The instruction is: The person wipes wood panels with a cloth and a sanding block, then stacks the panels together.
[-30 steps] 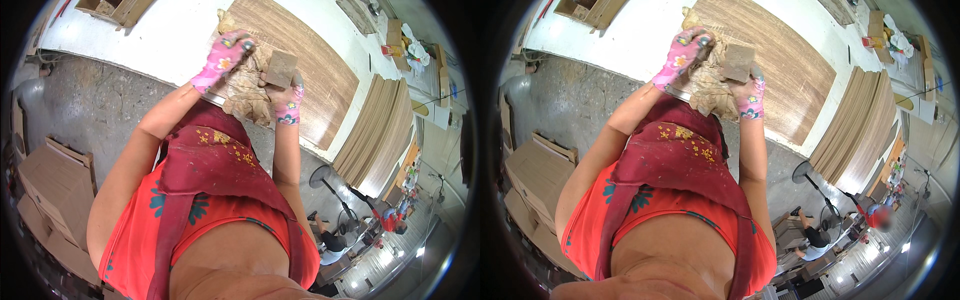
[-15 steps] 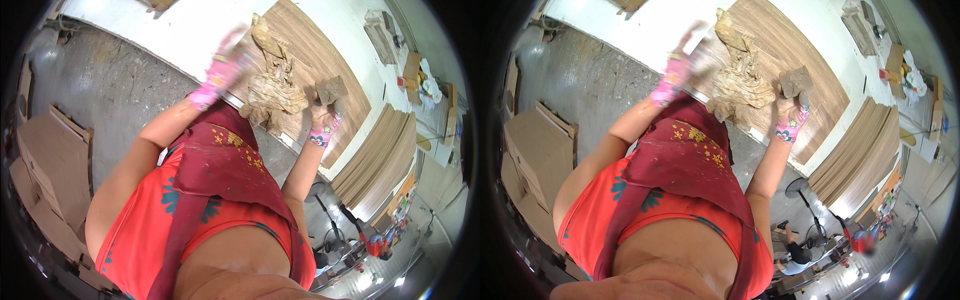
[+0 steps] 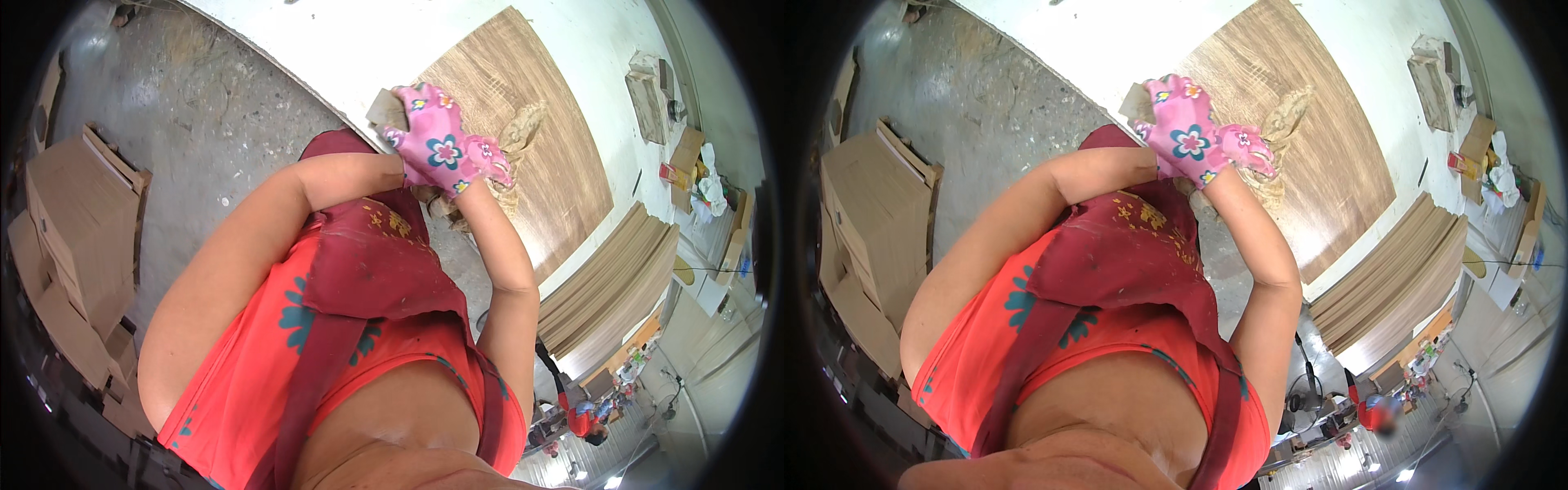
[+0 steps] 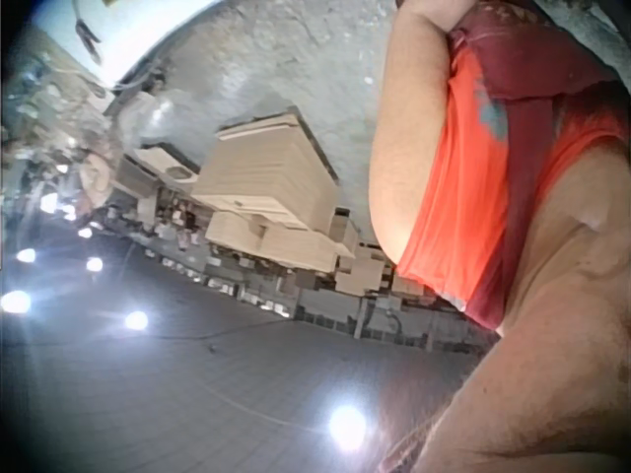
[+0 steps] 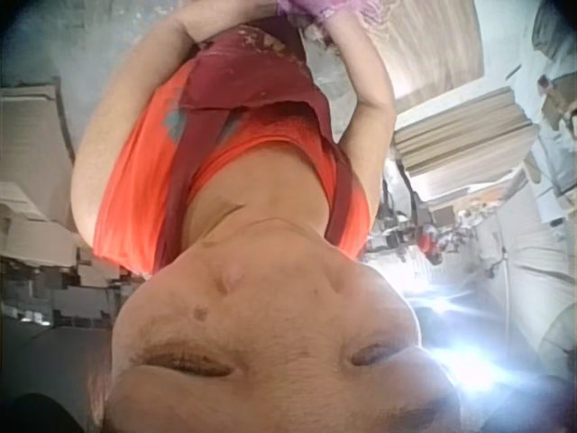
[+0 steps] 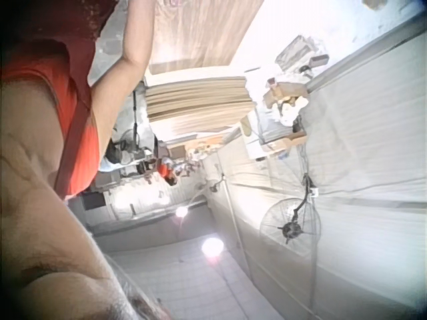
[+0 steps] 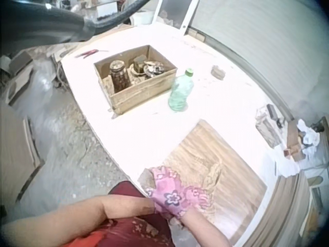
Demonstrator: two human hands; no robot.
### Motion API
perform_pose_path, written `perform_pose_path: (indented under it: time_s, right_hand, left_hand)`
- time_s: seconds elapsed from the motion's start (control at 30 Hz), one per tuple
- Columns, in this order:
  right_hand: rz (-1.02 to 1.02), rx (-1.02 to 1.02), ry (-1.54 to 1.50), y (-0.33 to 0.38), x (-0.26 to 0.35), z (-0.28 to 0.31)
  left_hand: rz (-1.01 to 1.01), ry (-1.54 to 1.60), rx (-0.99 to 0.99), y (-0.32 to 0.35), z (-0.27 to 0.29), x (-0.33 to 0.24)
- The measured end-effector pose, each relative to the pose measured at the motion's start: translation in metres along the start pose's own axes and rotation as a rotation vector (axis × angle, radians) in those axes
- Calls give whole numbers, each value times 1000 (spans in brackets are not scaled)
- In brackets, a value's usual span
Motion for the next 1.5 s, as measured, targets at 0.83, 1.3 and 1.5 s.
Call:
perform_pose_path:
  time_s: [0.83, 1.3, 1.5]
  right_hand:
    - [-560, -456, -94, -142, -226, 90]
    - [-10, -103, 113, -29, -68, -1]
    - [-532, -141, -310, -106, -131, 69]
  left_hand:
    - [5, 147, -127, -33, -3, -10]
    - [5, 273, -199, -25, -12, -11]
    - [17, 114, -86, -29, -4, -6]
Point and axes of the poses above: each hand's wrist, its own y-axis away from the middle knuckle, its own z-axis out of the back of the hand, x = y × z, the point moved 2 cm from there along -y, towards the middle knuckle
